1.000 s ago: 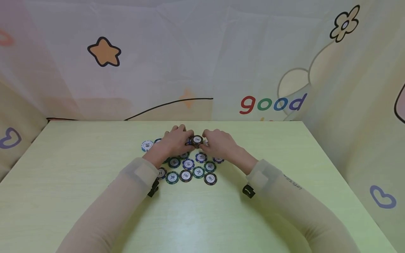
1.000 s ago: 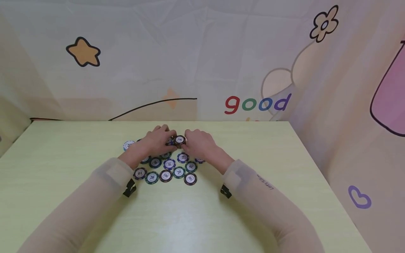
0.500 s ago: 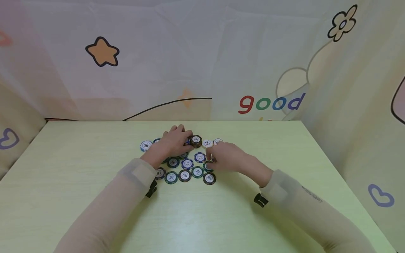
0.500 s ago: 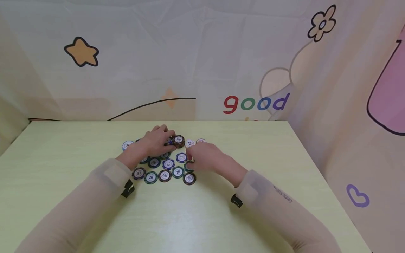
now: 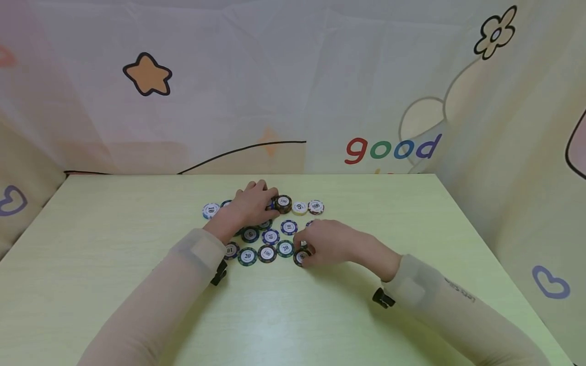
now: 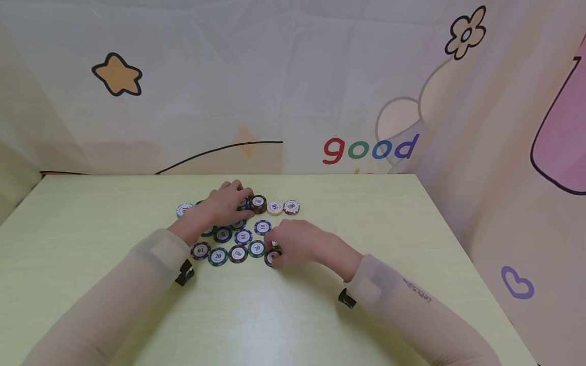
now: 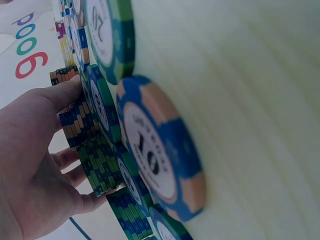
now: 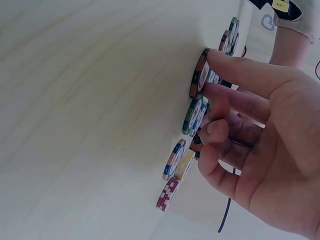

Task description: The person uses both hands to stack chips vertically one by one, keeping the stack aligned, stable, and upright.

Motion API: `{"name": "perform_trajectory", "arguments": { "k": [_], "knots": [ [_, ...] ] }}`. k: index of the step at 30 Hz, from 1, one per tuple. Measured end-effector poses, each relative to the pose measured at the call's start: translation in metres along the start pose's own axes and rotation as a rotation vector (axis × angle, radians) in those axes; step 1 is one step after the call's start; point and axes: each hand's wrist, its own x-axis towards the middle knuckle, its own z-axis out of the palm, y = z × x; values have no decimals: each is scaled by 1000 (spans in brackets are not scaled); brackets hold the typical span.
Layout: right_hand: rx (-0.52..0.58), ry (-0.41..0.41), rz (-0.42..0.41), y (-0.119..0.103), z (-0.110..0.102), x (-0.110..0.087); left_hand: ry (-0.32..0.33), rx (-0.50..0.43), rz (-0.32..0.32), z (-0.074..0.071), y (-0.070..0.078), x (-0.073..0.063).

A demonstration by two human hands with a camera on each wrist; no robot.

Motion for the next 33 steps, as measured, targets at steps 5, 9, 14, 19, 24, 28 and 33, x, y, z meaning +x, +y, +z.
{"name": "perform_trajectory", "arguments": {
  "k": [5, 9, 14, 19, 24, 28, 33],
  "knots": [
    [-6, -18, -9, 1, 1, -3, 1, -3, 5, -1, 0, 0],
    [-19, -24, -28, 2, 0, -4, 4, -1, 6, 0, 0, 0],
    [-18, -33, -49, 3, 0, -5, -2, -7, -1, 0, 0, 1],
    [-20, -41, -70, 4, 2, -5, -5, -11, 0, 1, -1, 2],
    [-46, -53, -96, 4, 3, -3, -2, -8, -1, 2, -2, 2],
    [-44, -63, -112, 4, 3, -2, -2, -8, -2, 2, -3, 2],
    [-4, -56, -118, 8, -1, 0, -5, -4, -1, 2, -3, 3]
  ]
}}
